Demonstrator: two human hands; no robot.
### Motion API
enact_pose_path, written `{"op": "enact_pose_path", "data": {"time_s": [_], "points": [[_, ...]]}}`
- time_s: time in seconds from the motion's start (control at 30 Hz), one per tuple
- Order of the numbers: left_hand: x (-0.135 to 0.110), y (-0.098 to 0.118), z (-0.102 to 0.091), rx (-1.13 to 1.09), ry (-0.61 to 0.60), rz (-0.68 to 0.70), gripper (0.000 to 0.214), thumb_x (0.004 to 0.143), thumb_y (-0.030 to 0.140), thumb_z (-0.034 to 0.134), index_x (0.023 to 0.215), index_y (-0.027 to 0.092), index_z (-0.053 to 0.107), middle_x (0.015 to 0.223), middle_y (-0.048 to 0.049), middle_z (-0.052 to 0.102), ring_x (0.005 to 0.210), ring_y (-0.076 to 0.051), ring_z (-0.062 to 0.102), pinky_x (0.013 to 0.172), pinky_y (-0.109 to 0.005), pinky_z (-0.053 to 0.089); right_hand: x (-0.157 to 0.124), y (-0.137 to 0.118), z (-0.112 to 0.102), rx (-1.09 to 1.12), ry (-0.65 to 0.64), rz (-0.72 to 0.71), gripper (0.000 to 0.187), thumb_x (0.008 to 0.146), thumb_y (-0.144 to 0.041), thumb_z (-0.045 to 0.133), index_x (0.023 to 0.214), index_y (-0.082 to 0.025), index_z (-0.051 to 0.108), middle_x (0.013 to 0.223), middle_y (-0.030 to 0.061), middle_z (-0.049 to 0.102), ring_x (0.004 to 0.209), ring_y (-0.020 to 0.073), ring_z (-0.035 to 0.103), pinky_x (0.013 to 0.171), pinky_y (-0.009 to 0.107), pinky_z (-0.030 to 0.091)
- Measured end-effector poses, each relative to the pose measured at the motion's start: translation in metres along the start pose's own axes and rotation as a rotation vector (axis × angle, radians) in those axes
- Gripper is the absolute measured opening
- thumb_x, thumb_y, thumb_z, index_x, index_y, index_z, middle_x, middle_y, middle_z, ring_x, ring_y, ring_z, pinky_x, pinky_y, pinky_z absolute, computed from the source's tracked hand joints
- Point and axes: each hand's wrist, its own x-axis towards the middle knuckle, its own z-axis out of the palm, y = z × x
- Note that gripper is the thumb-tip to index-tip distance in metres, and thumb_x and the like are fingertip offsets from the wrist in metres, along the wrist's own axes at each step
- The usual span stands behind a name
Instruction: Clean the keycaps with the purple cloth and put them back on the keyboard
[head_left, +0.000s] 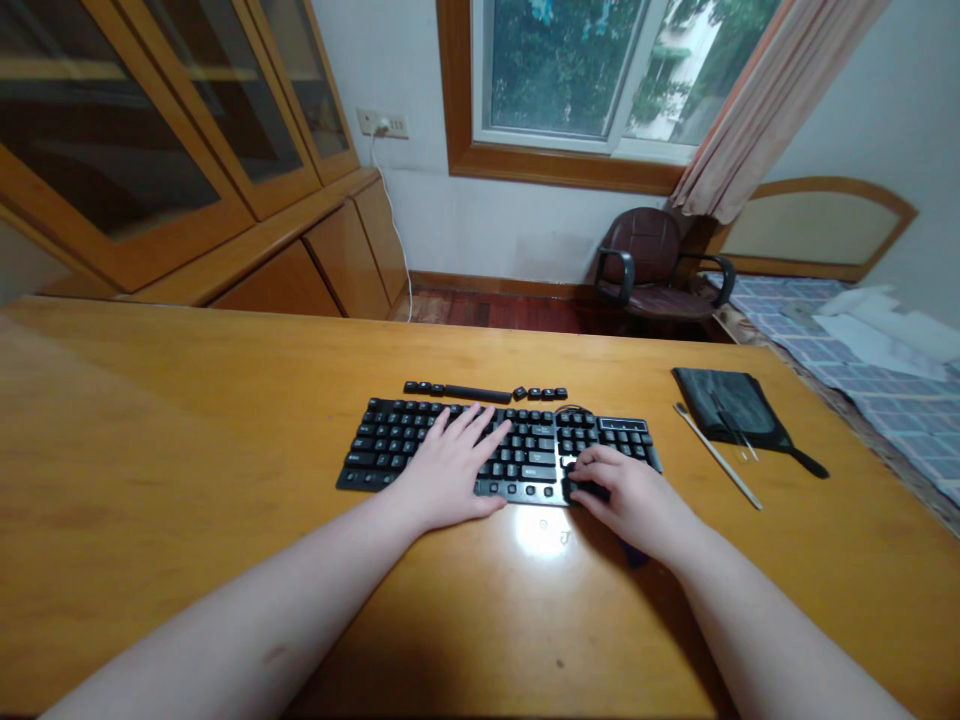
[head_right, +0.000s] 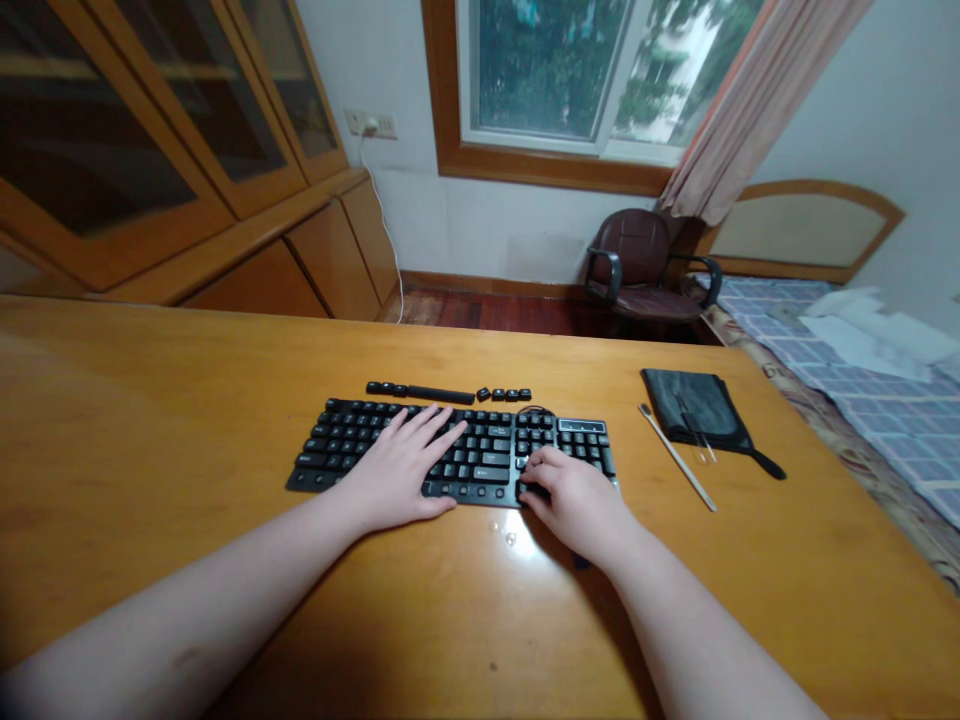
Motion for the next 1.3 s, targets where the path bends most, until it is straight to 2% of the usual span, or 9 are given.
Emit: {"op": "enact_pose_path", "data": {"time_s": [0.27, 0.6, 0.7, 0.83, 0.97, 1.1, 1.2, 1.23, 1.3], "points": [[0.001, 0.006, 0.001, -0.005, 0.018, -0.049, 0.092, 0.069, 0.062, 0.058, 0.145, 0.021, 0.027, 0.152, -0.0123, 0.025, 0.139, -0.033, 0.021, 0.111, -0.053, 0.013, 0.000, -0.001, -0.003, -0.053, -0.014, 0.004, 0.016, 0.082, -0.022, 0.058, 0.093, -0.022, 0.069, 0.103, 0.0048, 0.065, 0.087, 0.0181, 0.065, 0.076, 0.031, 0.053], [0.002, 0.006, 0.005, 0.000, 0.042, -0.047, 0.091, 0.069, 0.063, 0.056, 0.145, 0.022, 0.027, 0.152, -0.0115, 0.026, 0.139, -0.033, 0.020, 0.112, -0.052, 0.011, 0.001, 0.006, 0.001, 0.012, -0.032, 0.039, 0.015, 0.079, -0.023, 0.062, 0.092, -0.024, 0.070, 0.101, 0.0035, 0.065, 0.087, 0.0184, 0.065, 0.079, 0.031, 0.052], [0.002, 0.006, 0.006, -0.001, 0.035, -0.044, 0.092, 0.069, 0.063, 0.056, 0.145, 0.022, 0.025, 0.152, -0.0112, 0.025, 0.139, -0.033, 0.019, 0.112, -0.052, 0.010, 0.001, 0.008, 0.000, 0.049, 0.009, 0.042, 0.016, 0.080, -0.023, 0.061, 0.092, -0.024, 0.070, 0.101, 0.0046, 0.066, 0.088, 0.0188, 0.064, 0.081, 0.033, 0.052], [0.002, 0.006, 0.006, 0.000, 0.025, -0.035, 0.091, 0.070, 0.064, 0.054, 0.145, 0.021, 0.025, 0.153, -0.0115, 0.023, 0.140, -0.033, 0.019, 0.112, -0.052, 0.009, 0.002, 0.011, -0.007, 0.260, 0.115, 0.144, 0.017, 0.080, -0.029, 0.062, 0.091, -0.022, 0.071, 0.093, 0.0063, 0.069, 0.086, 0.0203, 0.065, 0.081, 0.036, 0.052], [0.002, 0.005, 0.006, 0.008, 0.023, -0.035, 0.091, 0.070, 0.064, 0.054, 0.145, 0.021, 0.025, 0.153, -0.0122, 0.023, 0.140, -0.032, 0.019, 0.112, -0.051, 0.010, 0.003, 0.012, -0.011, 0.567, 0.158, 0.366, 0.026, 0.074, -0.036, 0.065, 0.090, -0.017, 0.071, 0.080, 0.0058, 0.071, 0.073, 0.0191, 0.065, 0.068, 0.033, 0.052], [0.002, 0.005, 0.007, 0.002, 0.029, -0.031, 0.091, 0.070, 0.064, 0.055, 0.145, 0.022, 0.025, 0.153, -0.0118, 0.023, 0.140, -0.032, 0.019, 0.112, -0.052, 0.010, 0.004, 0.012, -0.010, 0.780, 0.127, 0.443, 0.032, 0.070, -0.039, 0.066, 0.091, -0.015, 0.069, 0.072, 0.0034, 0.068, 0.054, 0.0123, 0.057, 0.051, 0.026, 0.047], [0.003, 0.005, 0.007, -0.002, 0.023, -0.028, 0.091, 0.071, 0.064, 0.054, 0.145, 0.021, 0.025, 0.153, -0.0114, 0.023, 0.140, -0.032, 0.019, 0.112, -0.052, 0.009, 0.003, 0.012, -0.011, 0.823, 0.130, 0.434, 0.035, 0.071, -0.041, 0.064, 0.094, -0.015, 0.067, 0.068, 0.0019, 0.066, 0.045, 0.0093, 0.050, 0.043, 0.024, 0.041], [0.003, 0.005, 0.007, 0.000, 0.020, -0.029, 0.091, 0.071, 0.064, 0.054, 0.145, 0.021, 0.025, 0.153, -0.0115, 0.023, 0.140, -0.032, 0.019, 0.112, -0.052, 0.009, 0.002, 0.011, -0.011, 0.779, 0.140, 0.406, 0.033, 0.072, -0.041, 0.064, 0.093, -0.015, 0.067, 0.069, 0.0025, 0.066, 0.048, 0.0107, 0.053, 0.045, 0.025, 0.044], [0.003, 0.006, 0.006, 0.003, 0.015, -0.032, 0.091, 0.070, 0.064, 0.054, 0.145, 0.021, 0.026, 0.153, -0.0118, 0.023, 0.140, -0.032, 0.019, 0.112, -0.052, 0.010, 0.000, 0.009, -0.013, 0.599, 0.158, 0.296, 0.026, 0.075, -0.037, 0.063, 0.092, -0.018, 0.068, 0.080, 0.0054, 0.069, 0.067, 0.0168, 0.062, 0.062, 0.031, 0.052]]}}
